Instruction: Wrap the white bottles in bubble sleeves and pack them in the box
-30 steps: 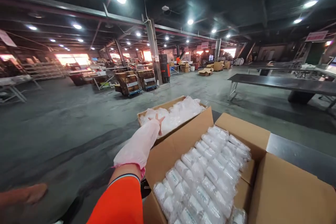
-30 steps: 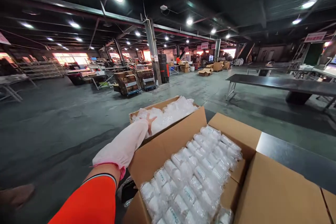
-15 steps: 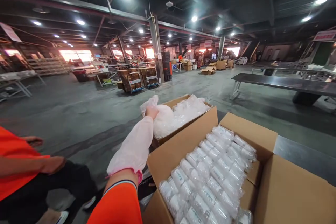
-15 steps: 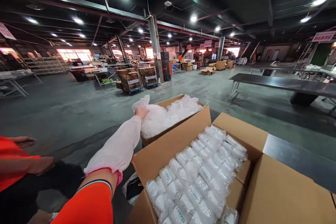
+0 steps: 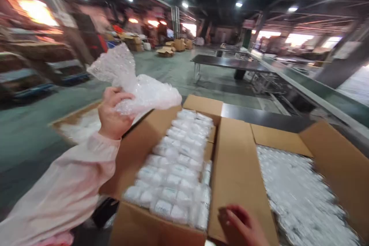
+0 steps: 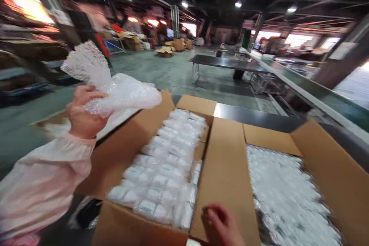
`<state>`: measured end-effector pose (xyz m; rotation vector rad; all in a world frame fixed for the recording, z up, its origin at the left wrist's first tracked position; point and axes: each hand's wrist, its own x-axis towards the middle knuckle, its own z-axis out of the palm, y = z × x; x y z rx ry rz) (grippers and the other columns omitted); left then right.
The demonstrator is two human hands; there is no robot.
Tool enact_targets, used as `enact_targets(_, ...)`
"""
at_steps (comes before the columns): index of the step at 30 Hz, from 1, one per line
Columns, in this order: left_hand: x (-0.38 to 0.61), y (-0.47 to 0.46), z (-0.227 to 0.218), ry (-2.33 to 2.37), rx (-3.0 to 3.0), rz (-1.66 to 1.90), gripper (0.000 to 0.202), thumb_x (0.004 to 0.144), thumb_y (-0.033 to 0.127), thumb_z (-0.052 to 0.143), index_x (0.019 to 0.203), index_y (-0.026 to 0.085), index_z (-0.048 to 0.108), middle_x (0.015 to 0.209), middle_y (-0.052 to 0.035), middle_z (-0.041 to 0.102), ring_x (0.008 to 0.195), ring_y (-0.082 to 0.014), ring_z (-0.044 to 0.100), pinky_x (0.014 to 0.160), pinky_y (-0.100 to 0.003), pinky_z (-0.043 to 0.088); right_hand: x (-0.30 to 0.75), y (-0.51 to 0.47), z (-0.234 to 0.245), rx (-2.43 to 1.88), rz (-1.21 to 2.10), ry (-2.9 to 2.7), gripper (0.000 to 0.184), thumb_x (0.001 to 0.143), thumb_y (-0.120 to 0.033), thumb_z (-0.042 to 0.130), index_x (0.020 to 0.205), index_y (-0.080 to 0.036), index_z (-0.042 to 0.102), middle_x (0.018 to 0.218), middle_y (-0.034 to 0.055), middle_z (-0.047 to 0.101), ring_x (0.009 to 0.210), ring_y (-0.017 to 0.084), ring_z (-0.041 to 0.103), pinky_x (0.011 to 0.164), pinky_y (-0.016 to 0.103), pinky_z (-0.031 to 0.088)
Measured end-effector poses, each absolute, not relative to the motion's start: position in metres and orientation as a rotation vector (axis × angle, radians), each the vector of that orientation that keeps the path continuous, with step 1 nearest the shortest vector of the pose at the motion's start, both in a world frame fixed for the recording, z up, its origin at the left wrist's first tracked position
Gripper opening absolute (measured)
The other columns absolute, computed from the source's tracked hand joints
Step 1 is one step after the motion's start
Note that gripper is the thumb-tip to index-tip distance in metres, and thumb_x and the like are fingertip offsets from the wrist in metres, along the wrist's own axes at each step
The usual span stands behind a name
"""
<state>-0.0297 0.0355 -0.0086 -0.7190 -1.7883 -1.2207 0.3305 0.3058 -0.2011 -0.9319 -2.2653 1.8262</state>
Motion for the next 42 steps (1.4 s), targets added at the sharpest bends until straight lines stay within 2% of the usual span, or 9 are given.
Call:
enact_targets(5, 0.079, 0.151, -0.075, -1.967, -1.543, -1.124, 0.017, 0.069, 0.018, 0.054, 0.082, 0.021, 0.065, 0.098, -0.0039, 0.049, 0.090, -0.0159, 0.054, 0.080, -0.027, 0.049, 0.362, 0.312, -0.188, -0.919, 1.908, -2.192, 0.056, 0.067, -0.065, 0.064, 0.093, -0.016, 0.064, 0.085, 0.0103, 0.070, 0.075, 0.022, 0.066, 0.069, 0.036, 0.053)
enact_targets(7, 0.110, 0.192, -0.106, -2.093, -1.640, -1.123, 0.021, 0.068, 0.012, 0.052, 0.083, 0.021, 0.065, 0.097, -0.0048, 0.050, 0.090, -0.0162, 0.055, 0.080, -0.027, 0.049, 0.383, 0.320, -0.181, -0.992, 1.811, -2.180, 0.056, 0.069, -0.063, 0.063, 0.097, -0.015, 0.065, 0.086, 0.0110, 0.070, 0.076, 0.023, 0.066, 0.069, 0.035, 0.053)
enact_targets(11, 0.119, 0.246, -0.147, -2.380, -1.447, -0.775, 0.026, 0.068, 0.009, 0.054, 0.087, 0.022, 0.065, 0.103, -0.0069, 0.051, 0.093, -0.0200, 0.053, 0.082, -0.031, 0.048, 0.434, 0.341, -0.169, -1.145, 1.490, -2.135, 0.053, 0.068, -0.062, 0.062, 0.094, -0.016, 0.068, 0.091, 0.0116, 0.071, 0.081, 0.025, 0.066, 0.074, 0.037, 0.054)
enact_targets(15, 0.104, 0.252, -0.150, -2.465, -1.219, -0.675, 0.024, 0.069, 0.009, 0.054, 0.087, 0.021, 0.065, 0.103, -0.0082, 0.050, 0.094, -0.0223, 0.053, 0.081, -0.032, 0.048, 0.476, 0.355, -0.172, -1.283, 1.363, -2.079, 0.050, 0.068, -0.060, 0.060, 0.093, -0.017, 0.069, 0.094, 0.0106, 0.072, 0.083, 0.026, 0.066, 0.074, 0.034, 0.054)
enact_targets(21, 0.164, 0.250, -0.147, -2.235, -1.676, -0.906, 0.032, 0.064, 0.007, 0.056, 0.092, 0.020, 0.065, 0.105, -0.0081, 0.049, 0.096, -0.0217, 0.052, 0.084, -0.032, 0.047, 0.502, 0.370, -0.191, -1.416, 1.255, -1.965, 0.050, 0.067, -0.057, 0.059, 0.094, -0.016, 0.067, 0.087, 0.0110, 0.072, 0.078, 0.026, 0.067, 0.069, 0.036, 0.055)
enact_targets(26, 0.248, 0.295, -0.174, -2.235, -2.051, -0.663, 0.025, 0.081, 0.019, 0.049, 0.100, 0.019, 0.065, 0.116, -0.0132, 0.052, 0.103, -0.0249, 0.051, 0.088, -0.037, 0.045, 0.503, 0.381, -0.185, -1.435, 0.956, -2.008, 0.048, 0.074, -0.052, 0.053, 0.103, -0.015, 0.062, 0.094, 0.0114, 0.070, 0.076, 0.024, 0.066, 0.066, 0.036, 0.053)
enact_targets(29, 0.293, 0.319, -0.189, -2.109, -2.323, -0.435, 0.025, 0.086, 0.021, 0.045, 0.102, 0.018, 0.063, 0.128, -0.0131, 0.049, 0.102, -0.0253, 0.052, 0.081, -0.037, 0.048, 0.503, 0.390, -0.180, -1.369, 0.854, -2.108, 0.045, 0.078, -0.048, 0.049, 0.106, -0.015, 0.061, 0.098, 0.0120, 0.068, 0.078, 0.022, 0.065, 0.067, 0.034, 0.052)
enact_targets(34, 0.336, 0.336, -0.193, -2.094, -2.629, 0.002, 0.024, 0.086, 0.020, 0.046, 0.096, 0.012, 0.066, 0.102, -0.0144, 0.063, 0.096, -0.0265, 0.057, 0.076, -0.035, 0.048, 0.506, 0.409, -0.184, -1.289, 0.786, -2.402, 0.032, 0.077, -0.030, 0.051, 0.103, -0.017, 0.063, 0.095, 0.0082, 0.068, 0.076, 0.019, 0.064, 0.068, 0.032, 0.050)
enact_targets(42, 0.348, 0.393, -0.200, -1.984, -2.805, 0.373, 0.013, 0.072, 0.021, 0.064, 0.078, 0.015, 0.074, 0.084, -0.0183, 0.071, 0.093, -0.0327, 0.062, 0.098, -0.051, 0.034, 0.506, 0.432, -0.200, -1.270, 0.764, -2.420, 0.034, 0.077, -0.026, 0.052, 0.108, -0.016, 0.062, 0.092, 0.0075, 0.065, 0.074, 0.019, 0.061, 0.070, 0.032, 0.048)
